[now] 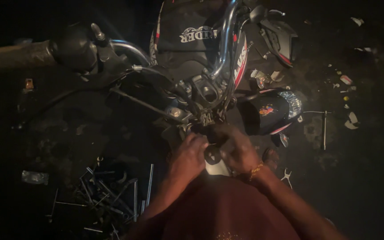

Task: The person kneels beside a motorcycle at night and works on its front section, using pliers to grip and manipulate small parts and fasteners near the handlebar and front panel. They handle small metal components one at a time, setting pieces on the ground and returning to the bike.

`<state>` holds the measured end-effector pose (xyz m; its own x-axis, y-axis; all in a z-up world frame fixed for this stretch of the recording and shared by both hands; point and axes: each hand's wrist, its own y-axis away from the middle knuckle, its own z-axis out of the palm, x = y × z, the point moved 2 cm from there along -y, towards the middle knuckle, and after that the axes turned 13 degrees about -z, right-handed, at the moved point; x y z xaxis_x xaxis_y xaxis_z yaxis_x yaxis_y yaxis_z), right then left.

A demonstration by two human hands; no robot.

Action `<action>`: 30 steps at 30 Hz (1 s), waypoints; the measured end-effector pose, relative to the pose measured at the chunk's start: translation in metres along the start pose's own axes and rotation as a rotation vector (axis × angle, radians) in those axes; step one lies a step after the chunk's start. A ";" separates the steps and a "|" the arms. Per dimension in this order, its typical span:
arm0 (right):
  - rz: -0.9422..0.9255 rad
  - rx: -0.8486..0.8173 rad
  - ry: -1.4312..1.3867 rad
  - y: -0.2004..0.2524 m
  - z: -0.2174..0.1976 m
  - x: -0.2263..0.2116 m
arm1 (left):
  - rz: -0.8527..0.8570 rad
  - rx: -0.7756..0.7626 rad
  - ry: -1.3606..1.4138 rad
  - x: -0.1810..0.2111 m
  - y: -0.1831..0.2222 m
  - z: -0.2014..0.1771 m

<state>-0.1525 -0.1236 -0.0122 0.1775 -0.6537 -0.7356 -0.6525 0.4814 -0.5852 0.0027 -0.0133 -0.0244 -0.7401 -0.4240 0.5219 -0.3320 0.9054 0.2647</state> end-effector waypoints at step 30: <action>0.410 -0.268 0.010 -0.024 0.008 0.028 | 0.210 0.175 -0.053 -0.017 0.002 0.000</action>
<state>-0.1260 -0.1494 -0.0213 -0.1399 -0.4479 -0.8831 -0.8338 0.5343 -0.1390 0.0143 -0.0041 -0.0325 -0.8317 -0.2291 0.5058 -0.2607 0.9654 0.0087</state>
